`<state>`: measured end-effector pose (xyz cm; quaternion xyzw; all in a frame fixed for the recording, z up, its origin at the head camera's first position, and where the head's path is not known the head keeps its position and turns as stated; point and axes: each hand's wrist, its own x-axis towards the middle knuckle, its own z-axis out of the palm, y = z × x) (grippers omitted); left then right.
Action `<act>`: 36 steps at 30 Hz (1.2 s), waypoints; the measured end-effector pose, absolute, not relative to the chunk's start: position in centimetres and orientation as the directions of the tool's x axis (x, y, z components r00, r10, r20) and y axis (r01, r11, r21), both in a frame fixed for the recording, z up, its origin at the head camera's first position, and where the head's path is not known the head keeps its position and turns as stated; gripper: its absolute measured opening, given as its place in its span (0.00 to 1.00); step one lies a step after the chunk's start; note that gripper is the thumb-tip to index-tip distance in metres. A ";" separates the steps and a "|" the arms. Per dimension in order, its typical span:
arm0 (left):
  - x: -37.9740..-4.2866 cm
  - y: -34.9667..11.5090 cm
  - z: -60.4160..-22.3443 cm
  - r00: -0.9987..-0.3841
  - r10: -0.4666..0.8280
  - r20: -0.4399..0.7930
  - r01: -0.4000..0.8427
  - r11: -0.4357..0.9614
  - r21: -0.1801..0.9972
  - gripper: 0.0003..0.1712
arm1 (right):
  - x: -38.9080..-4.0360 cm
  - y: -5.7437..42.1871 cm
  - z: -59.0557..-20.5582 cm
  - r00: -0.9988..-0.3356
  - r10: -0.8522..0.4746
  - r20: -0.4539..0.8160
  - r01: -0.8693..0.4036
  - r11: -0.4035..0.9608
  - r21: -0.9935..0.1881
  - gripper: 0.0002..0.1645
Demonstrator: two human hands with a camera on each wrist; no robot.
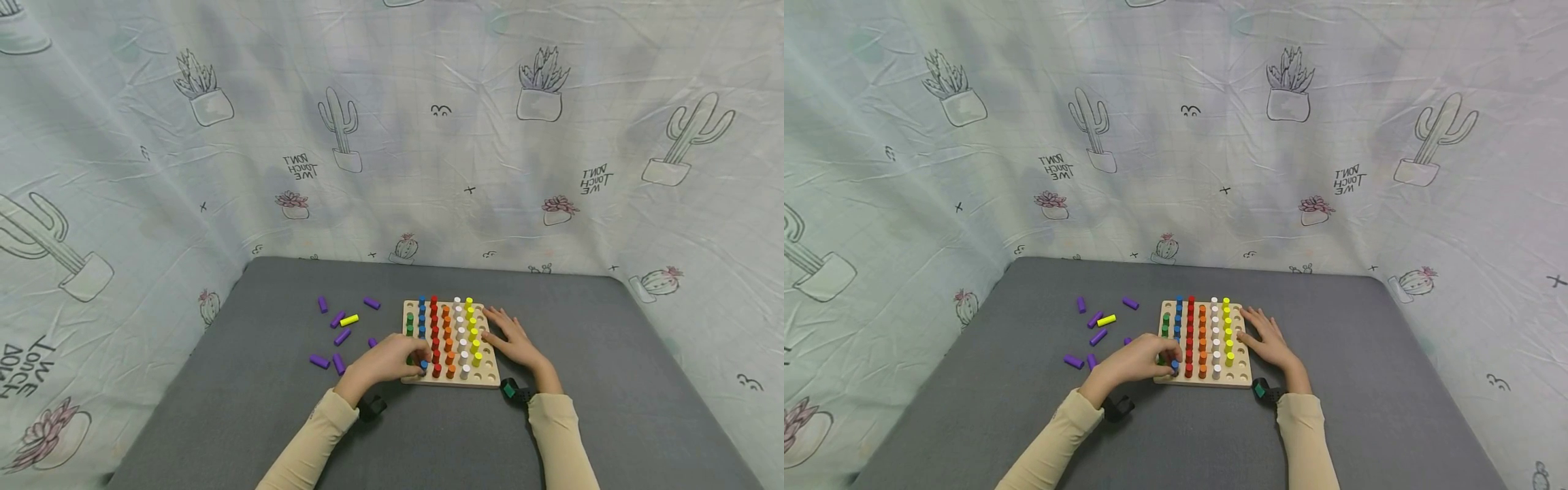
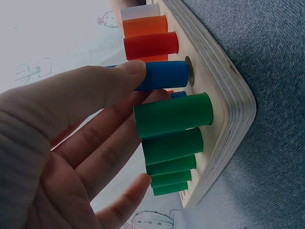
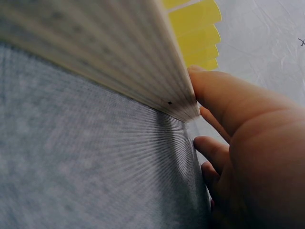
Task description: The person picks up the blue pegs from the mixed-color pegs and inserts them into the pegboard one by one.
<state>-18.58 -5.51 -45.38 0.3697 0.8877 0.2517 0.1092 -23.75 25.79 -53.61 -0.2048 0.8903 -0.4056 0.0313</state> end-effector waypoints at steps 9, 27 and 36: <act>-18.6 -5.5 -45.5 -0.696 0.718 -0.001 0.606 0.589 0.535 0.08 | -23.9 25.8 -53.5 -0.916 -0.388 0.102 -0.334 0.596 -0.730 0.36; -18.9 -6.3 -44.8 -0.697 0.717 -0.018 0.549 0.550 0.629 0.07 | -23.9 25.6 -52.8 -0.910 -0.399 0.111 -0.347 0.590 -0.729 0.36; -19.3 -7.8 -44.4 -0.713 0.701 -0.004 0.535 0.547 0.643 0.08 | -23.7 25.9 -53.4 -0.910 -0.404 0.099 -0.342 0.590 -0.732 0.36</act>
